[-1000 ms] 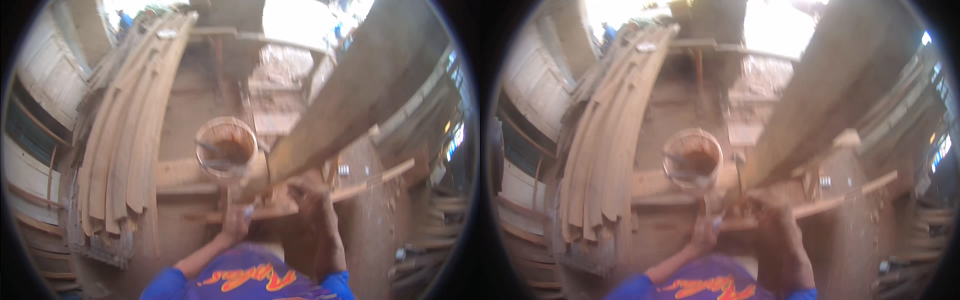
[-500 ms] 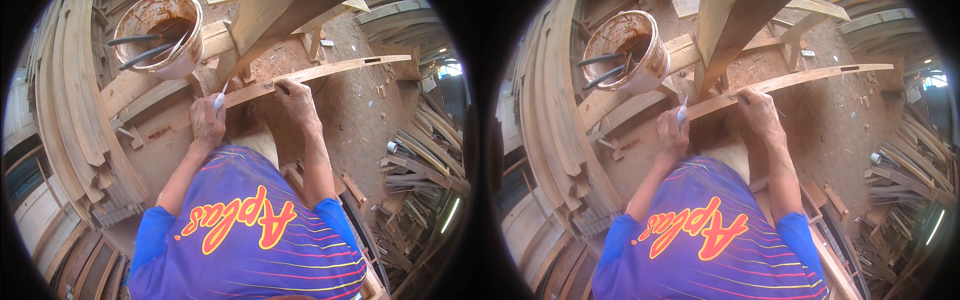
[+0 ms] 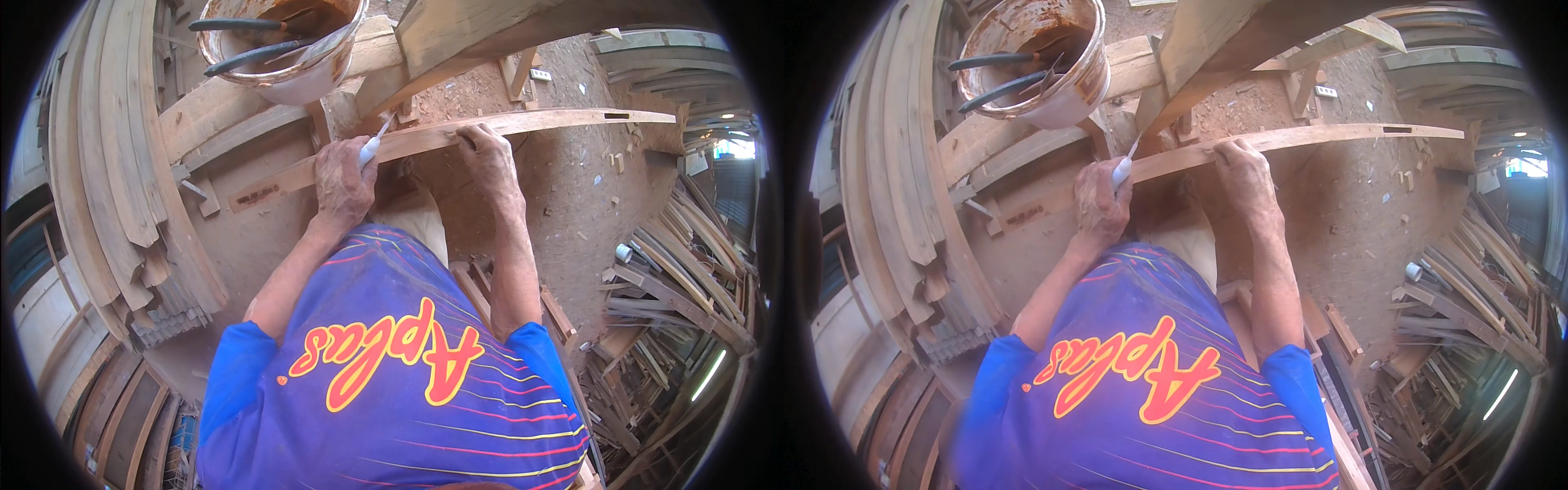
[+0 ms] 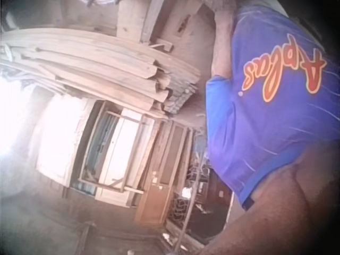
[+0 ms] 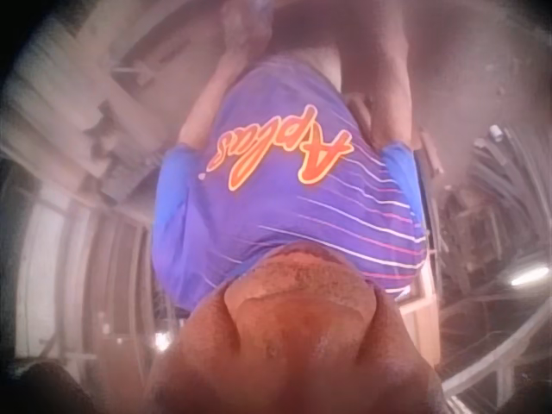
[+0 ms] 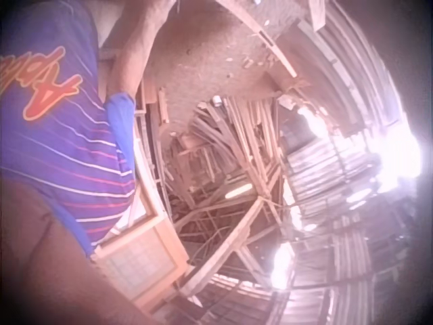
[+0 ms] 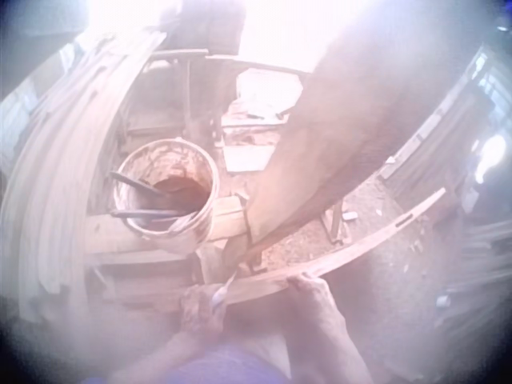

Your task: The person applies glue from a squeeze bottle into the mortise joints of a wooden door frame, then rubs a small block of wood against the frame to sand or smooth the surface.

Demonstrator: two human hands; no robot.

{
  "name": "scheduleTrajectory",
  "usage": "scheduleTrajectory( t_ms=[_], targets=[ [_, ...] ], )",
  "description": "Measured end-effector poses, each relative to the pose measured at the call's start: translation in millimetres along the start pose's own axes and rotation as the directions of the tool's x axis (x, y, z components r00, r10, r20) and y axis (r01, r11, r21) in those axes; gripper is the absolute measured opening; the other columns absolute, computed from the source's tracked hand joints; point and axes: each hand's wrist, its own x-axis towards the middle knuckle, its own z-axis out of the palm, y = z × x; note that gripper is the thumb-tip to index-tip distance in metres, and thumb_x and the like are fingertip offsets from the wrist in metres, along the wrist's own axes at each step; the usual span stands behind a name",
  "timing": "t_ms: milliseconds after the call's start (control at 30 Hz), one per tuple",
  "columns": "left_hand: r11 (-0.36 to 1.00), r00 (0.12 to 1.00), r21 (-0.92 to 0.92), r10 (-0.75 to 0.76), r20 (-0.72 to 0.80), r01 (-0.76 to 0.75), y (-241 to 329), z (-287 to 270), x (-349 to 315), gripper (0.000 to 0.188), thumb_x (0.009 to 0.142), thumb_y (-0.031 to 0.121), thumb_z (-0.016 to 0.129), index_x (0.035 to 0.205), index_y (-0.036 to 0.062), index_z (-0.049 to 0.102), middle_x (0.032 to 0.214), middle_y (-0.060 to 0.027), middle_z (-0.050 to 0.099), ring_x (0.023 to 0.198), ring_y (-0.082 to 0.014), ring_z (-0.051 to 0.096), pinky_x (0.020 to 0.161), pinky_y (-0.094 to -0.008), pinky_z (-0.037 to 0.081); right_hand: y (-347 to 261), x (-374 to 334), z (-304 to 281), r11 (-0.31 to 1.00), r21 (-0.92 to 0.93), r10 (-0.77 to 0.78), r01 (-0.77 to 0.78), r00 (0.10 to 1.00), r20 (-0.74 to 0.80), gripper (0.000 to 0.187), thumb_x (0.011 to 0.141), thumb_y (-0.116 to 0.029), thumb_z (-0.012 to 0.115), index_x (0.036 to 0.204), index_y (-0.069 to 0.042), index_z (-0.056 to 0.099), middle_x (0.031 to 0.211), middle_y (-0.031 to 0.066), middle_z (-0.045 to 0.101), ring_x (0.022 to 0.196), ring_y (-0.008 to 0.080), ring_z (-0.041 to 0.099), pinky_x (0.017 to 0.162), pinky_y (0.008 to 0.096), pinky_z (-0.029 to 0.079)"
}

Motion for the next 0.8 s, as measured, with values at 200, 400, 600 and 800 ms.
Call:
scheduleTrajectory(
  t_ms=[200,400,600,800],
  targets=[
    [1.0,1.0,-0.01,0.003,-0.005,-0.003,-0.9,0.1,-1.7,0.032,0.097,0.011,0.072,0.127,0.0068,0.062,0.112,-0.0132,0.069,0.107,-0.0358,0.065,0.102,-0.0492,0.044,-10.6,-2.2,1.4,0.996,0.015,0.086,-0.087,0.996,0.021,0.019,0.098,-0.012,0.07,0.114,-0.004,0.072,0.113,0.0184,0.073,0.105,0.0396,0.07,0.09,0.0448,0.056],
    [1.0,1.0,0.008,0.004,0.008,-0.004,-2.1,-3.2,-1.4,0.033,0.097,0.011,0.072,0.128,0.0066,0.062,0.114,-0.0136,0.069,0.11,-0.036,0.064,0.103,-0.0496,0.044,6.6,-10.8,17.2,0.989,0.068,0.133,-0.13,0.99,-0.04,0.025,0.099,-0.015,0.068,0.122,-0.006,0.07,0.12,0.0194,0.07,0.115,0.0413,0.067,0.097,0.0482,0.055],
    [1.0,0.999,0.014,0.024,0.042,-0.025,-1.6,0.0,2.3,0.037,0.094,0.011,0.073,0.129,0.0063,0.06,0.115,-0.0144,0.069,0.111,-0.0369,0.064,0.102,-0.0513,0.044,19.6,-39.7,55.8,0.958,-0.28,-0.15,0.056,0.933,-0.328,0.048,0.099,-0.022,0.069,0.142,-0.003,0.06,0.142,0.0237,0.059,0.135,0.044,0.054,0.113,0.0543,0.043],
    [0.999,0.998,0.032,0.014,0.059,-0.016,-4.2,5.8,1.8,0.038,0.095,0.012,0.072,0.131,0.0061,0.059,0.115,-0.016,0.069,0.111,-0.0373,0.064,0.102,-0.0524,0.044,14.5,-50.8,79.6,0.973,-0.229,-0.044,-0.011,0.971,-0.234,0.077,0.097,-0.028,0.073,0.161,-0.001,0.04,0.166,0.0277,0.034,0.153,0.0497,0.031,0.121,0.0576,0.033]
  ],
)
